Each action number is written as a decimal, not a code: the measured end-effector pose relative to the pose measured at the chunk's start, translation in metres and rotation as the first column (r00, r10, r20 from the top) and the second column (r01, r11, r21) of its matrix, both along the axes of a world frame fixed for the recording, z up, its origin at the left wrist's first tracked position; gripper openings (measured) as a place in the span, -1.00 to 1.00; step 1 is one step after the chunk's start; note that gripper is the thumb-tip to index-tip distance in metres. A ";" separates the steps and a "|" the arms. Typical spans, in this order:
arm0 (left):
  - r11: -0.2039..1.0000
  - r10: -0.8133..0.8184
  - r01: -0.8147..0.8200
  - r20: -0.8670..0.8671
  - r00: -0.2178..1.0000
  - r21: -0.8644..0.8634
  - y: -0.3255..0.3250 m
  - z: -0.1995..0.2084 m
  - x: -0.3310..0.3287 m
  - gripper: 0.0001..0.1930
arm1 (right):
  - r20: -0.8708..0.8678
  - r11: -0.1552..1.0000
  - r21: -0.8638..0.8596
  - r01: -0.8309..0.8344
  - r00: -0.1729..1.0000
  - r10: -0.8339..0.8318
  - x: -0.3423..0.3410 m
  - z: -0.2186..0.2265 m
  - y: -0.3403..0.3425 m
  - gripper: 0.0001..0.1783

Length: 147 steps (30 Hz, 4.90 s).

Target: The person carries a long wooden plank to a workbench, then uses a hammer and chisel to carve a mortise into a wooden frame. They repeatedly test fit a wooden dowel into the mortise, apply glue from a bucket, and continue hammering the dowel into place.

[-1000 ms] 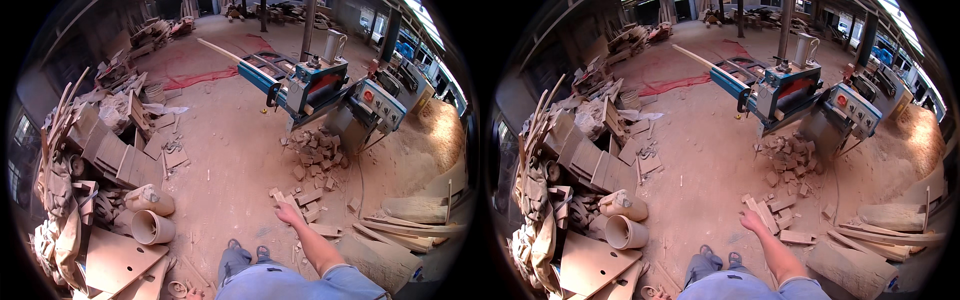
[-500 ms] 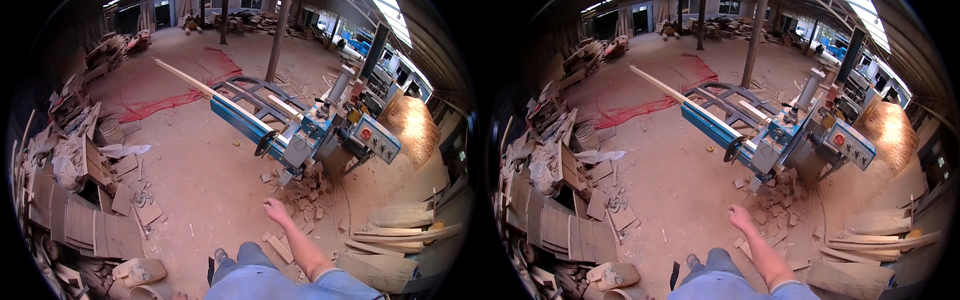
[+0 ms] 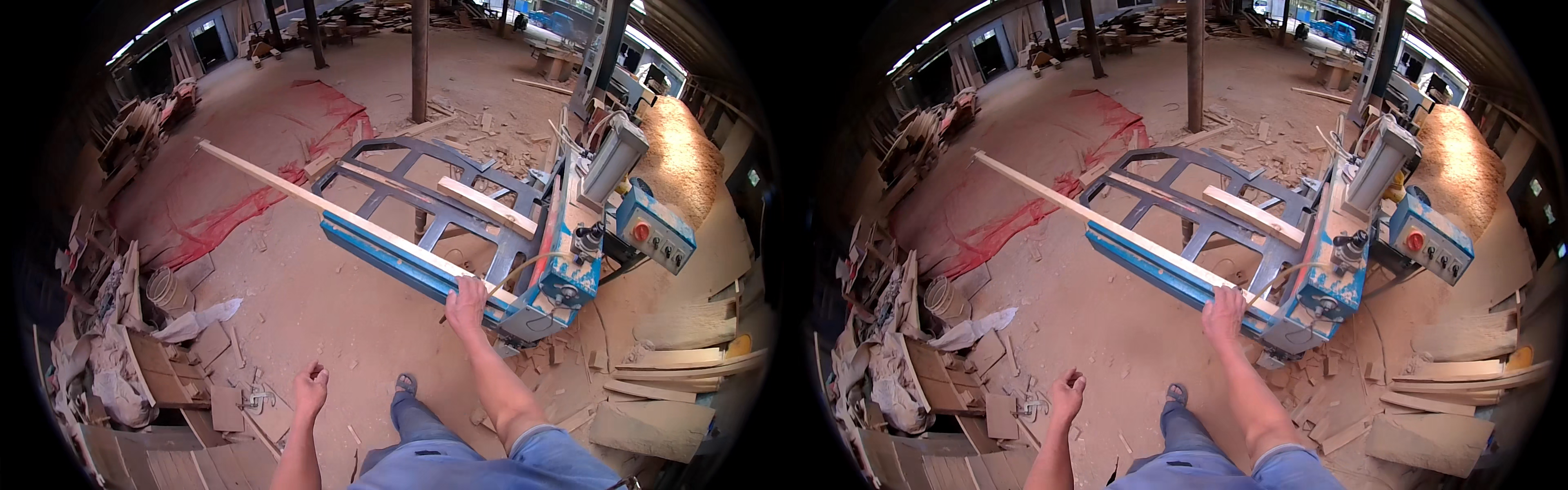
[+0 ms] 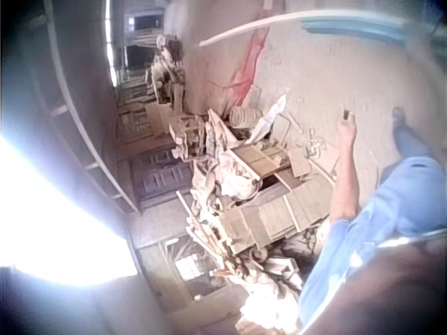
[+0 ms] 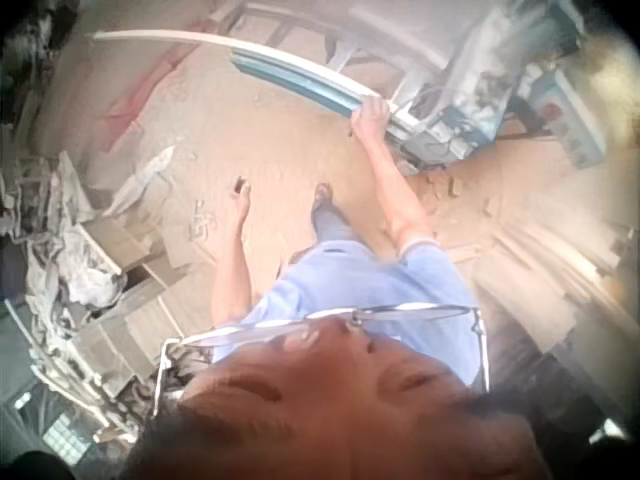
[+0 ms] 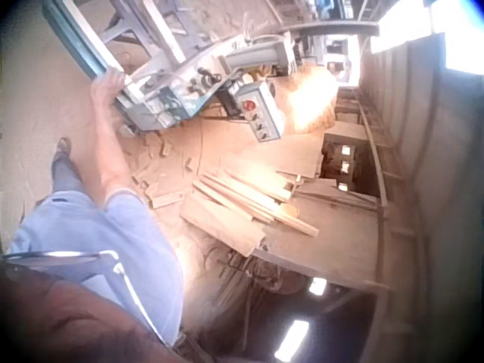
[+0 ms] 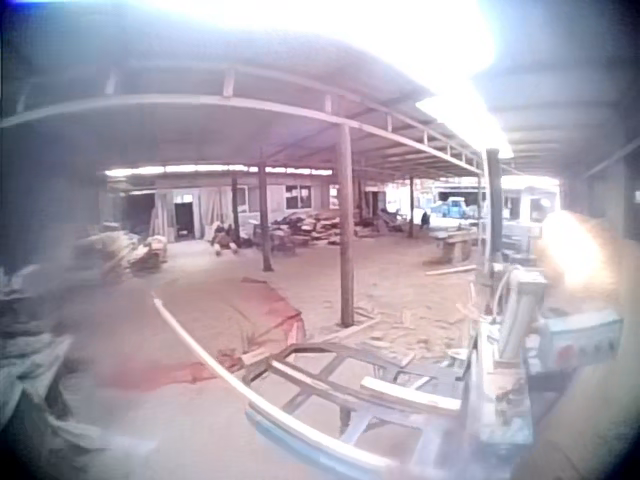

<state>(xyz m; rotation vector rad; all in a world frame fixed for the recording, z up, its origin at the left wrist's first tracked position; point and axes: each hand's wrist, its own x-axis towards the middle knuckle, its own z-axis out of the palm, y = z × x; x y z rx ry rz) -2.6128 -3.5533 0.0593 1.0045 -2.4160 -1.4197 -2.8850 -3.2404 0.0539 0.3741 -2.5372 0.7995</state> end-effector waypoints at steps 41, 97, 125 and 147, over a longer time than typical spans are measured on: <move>0.638 -0.721 0.496 -0.233 0.652 -0.589 -0.017 -0.095 -0.496 -0.83 | 0.320 0.914 0.250 0.319 0.864 -0.389 -0.098 -0.043 -0.054 -0.57; -0.144 0.740 -0.989 0.667 -0.091 0.024 0.035 -0.468 0.618 -0.47 | 0.900 -0.106 0.016 -0.994 -0.032 0.436 0.345 -0.337 -0.537 -0.62; -0.927 0.372 -0.344 0.503 -0.780 0.152 -0.027 -0.458 0.417 -0.45 | 0.950 -0.456 -0.018 -0.890 -0.157 0.268 0.629 -0.557 -0.988 -0.55; -0.993 0.056 -0.072 0.164 -0.985 -0.092 0.280 -0.478 0.655 -0.59 | 0.961 -0.948 0.101 0.303 -0.277 0.014 1.011 -0.546 -0.558 -0.56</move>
